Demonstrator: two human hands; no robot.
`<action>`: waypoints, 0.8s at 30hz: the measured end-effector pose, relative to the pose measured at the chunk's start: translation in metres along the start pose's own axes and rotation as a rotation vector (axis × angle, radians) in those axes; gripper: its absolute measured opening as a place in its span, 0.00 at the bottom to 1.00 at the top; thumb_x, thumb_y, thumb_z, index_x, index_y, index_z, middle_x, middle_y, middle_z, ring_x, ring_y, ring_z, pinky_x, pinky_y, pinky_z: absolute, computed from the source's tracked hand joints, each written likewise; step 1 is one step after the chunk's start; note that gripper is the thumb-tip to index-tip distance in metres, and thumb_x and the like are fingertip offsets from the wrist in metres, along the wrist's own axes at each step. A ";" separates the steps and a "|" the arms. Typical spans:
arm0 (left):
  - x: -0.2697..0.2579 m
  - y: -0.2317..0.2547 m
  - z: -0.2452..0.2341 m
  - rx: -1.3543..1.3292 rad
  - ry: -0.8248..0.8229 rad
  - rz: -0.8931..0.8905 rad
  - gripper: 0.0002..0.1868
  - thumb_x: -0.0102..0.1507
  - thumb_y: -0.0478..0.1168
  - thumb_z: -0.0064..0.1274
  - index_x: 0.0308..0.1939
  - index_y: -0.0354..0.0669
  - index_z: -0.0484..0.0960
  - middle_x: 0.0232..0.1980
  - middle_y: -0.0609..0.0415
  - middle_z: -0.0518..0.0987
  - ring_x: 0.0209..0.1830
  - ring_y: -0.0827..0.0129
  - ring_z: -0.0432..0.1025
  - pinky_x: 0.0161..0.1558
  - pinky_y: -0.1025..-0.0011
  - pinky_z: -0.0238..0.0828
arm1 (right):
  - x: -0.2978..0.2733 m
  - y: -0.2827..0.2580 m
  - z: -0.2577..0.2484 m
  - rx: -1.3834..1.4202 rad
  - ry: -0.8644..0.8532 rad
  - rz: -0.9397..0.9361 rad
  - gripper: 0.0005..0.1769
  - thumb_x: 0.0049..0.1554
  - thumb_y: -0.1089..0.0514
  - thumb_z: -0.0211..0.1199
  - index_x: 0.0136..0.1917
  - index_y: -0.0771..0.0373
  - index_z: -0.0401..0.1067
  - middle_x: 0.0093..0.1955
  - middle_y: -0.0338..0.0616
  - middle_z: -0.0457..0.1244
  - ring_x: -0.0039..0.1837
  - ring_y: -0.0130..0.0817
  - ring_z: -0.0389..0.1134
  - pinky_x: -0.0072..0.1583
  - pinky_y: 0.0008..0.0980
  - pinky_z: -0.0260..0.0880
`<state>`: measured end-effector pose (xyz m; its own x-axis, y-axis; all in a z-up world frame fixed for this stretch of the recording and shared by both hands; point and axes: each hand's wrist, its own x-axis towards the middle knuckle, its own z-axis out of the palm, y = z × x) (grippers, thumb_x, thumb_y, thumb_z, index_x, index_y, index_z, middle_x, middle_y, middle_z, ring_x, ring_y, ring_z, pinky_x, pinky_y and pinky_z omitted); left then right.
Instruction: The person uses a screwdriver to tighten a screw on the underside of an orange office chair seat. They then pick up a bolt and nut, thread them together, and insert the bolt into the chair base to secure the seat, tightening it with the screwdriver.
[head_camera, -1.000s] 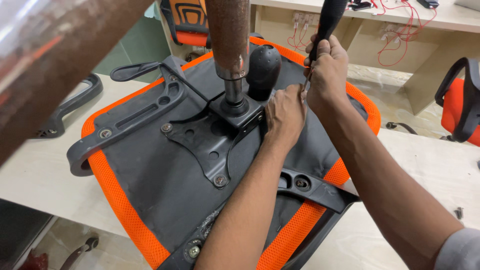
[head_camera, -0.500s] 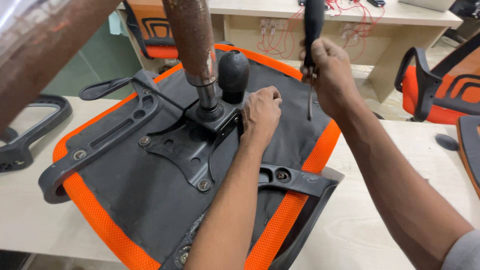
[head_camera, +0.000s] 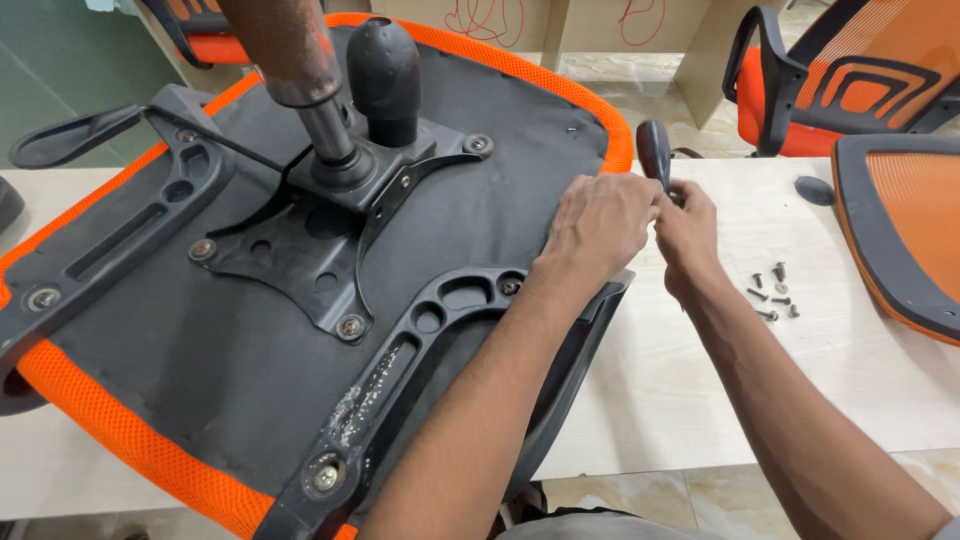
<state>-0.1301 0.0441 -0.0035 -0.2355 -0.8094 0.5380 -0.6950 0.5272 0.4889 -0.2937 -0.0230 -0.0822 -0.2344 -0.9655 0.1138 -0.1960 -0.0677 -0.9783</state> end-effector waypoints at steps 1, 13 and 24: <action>0.001 0.002 0.004 -0.022 -0.014 -0.014 0.09 0.63 0.42 0.52 0.37 0.44 0.85 0.37 0.45 0.85 0.42 0.51 0.79 0.49 0.52 0.71 | 0.001 0.015 -0.005 -0.043 -0.001 0.030 0.19 0.59 0.59 0.62 0.62 0.69 0.71 0.45 0.41 0.65 0.42 0.23 0.60 0.41 0.27 0.59; 0.021 0.041 0.106 -0.135 -0.246 -0.259 0.11 0.63 0.44 0.53 0.43 0.46 0.87 0.44 0.46 0.85 0.47 0.53 0.80 0.51 0.57 0.74 | -0.022 0.133 -0.078 -0.880 -0.043 0.003 0.25 0.56 0.54 0.59 0.66 0.60 0.67 0.59 0.62 0.64 0.60 0.61 0.65 0.61 0.55 0.65; -0.047 0.058 0.240 -0.093 -0.576 -0.768 0.39 0.65 0.54 0.53 0.78 0.51 0.58 0.79 0.49 0.61 0.79 0.50 0.53 0.74 0.52 0.52 | -0.014 0.143 -0.158 -1.172 -0.456 -0.192 0.39 0.56 0.35 0.56 0.77 0.42 0.54 0.82 0.54 0.39 0.82 0.59 0.35 0.73 0.68 0.33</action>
<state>-0.3224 0.0502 -0.1655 -0.0532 -0.9320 -0.3585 -0.7478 -0.2008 0.6328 -0.4690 0.0202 -0.1966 0.1925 -0.9793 -0.0618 -0.9659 -0.1780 -0.1879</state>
